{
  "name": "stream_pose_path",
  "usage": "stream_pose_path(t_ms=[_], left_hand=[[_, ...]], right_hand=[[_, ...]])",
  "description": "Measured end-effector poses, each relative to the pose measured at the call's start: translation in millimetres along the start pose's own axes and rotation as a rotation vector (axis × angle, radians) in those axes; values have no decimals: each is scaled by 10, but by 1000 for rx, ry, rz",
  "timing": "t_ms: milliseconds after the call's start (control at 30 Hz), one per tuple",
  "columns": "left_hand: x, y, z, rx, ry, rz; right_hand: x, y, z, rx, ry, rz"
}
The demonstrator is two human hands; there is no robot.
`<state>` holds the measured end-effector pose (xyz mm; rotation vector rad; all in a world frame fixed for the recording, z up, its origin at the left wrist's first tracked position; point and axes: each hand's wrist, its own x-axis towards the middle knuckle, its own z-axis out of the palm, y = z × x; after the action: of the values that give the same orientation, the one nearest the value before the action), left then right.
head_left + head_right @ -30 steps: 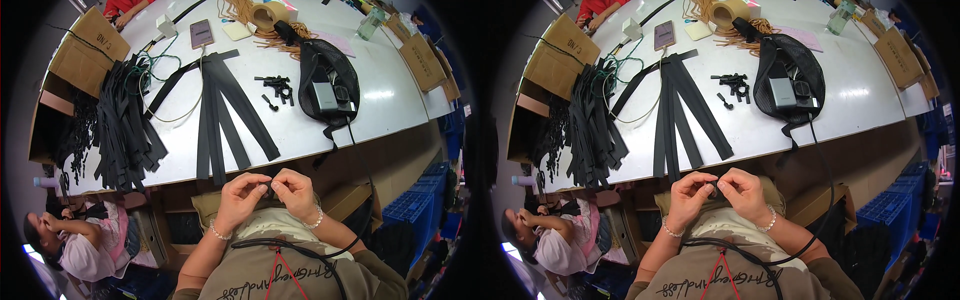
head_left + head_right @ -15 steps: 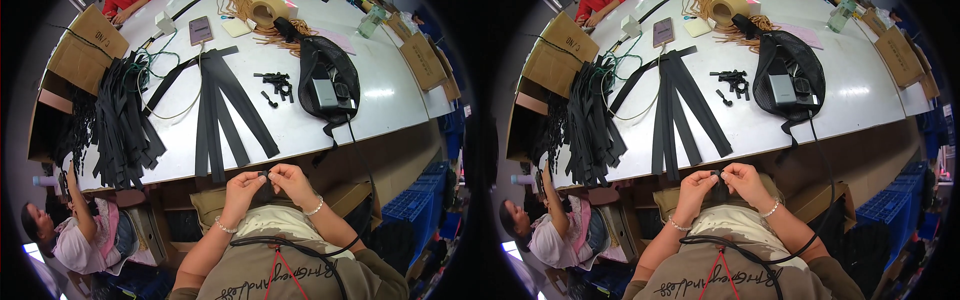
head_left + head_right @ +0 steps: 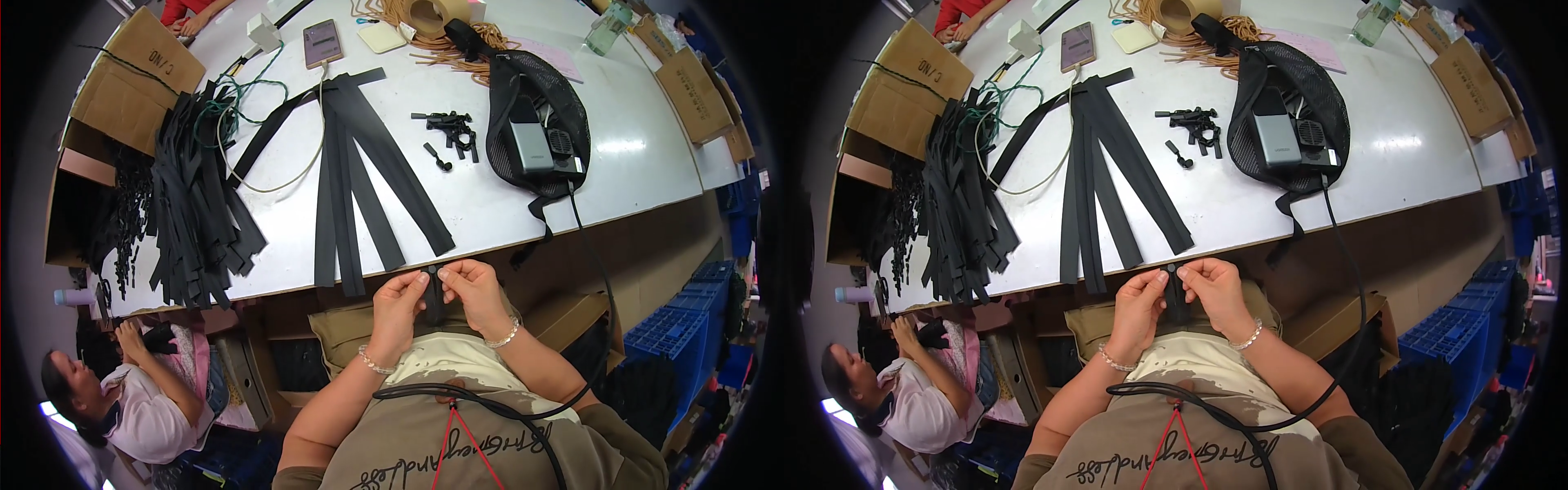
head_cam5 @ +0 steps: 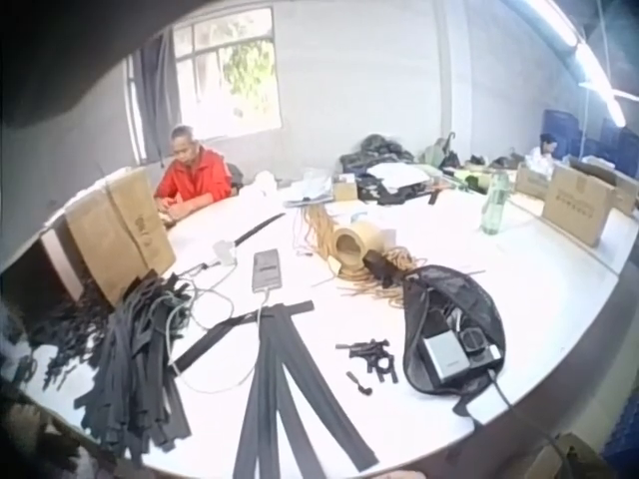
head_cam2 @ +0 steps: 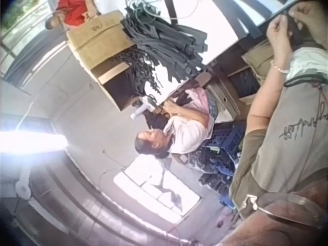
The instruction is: The recorder is assembling plastic buckles onto black webbing straps on a large workshop table.
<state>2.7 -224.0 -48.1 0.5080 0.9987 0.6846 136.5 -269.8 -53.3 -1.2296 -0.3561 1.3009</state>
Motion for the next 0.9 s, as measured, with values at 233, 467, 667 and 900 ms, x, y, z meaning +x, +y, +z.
stream_pose_path(t_ms=[233,467,667,900], left_hand=[[47,-73,-2,-65,31,18],[82,-49,52,-116,20,-21],[19,28,12,-130,-70,-60],[-224,167,76,143,-195,406]], right_hand=[[-15,62,78,53,45,-20],[-7,116,206,150,167,-85],[-25,37,111,49,84,-90],[-237,-292,157,-257,-114,-543]])
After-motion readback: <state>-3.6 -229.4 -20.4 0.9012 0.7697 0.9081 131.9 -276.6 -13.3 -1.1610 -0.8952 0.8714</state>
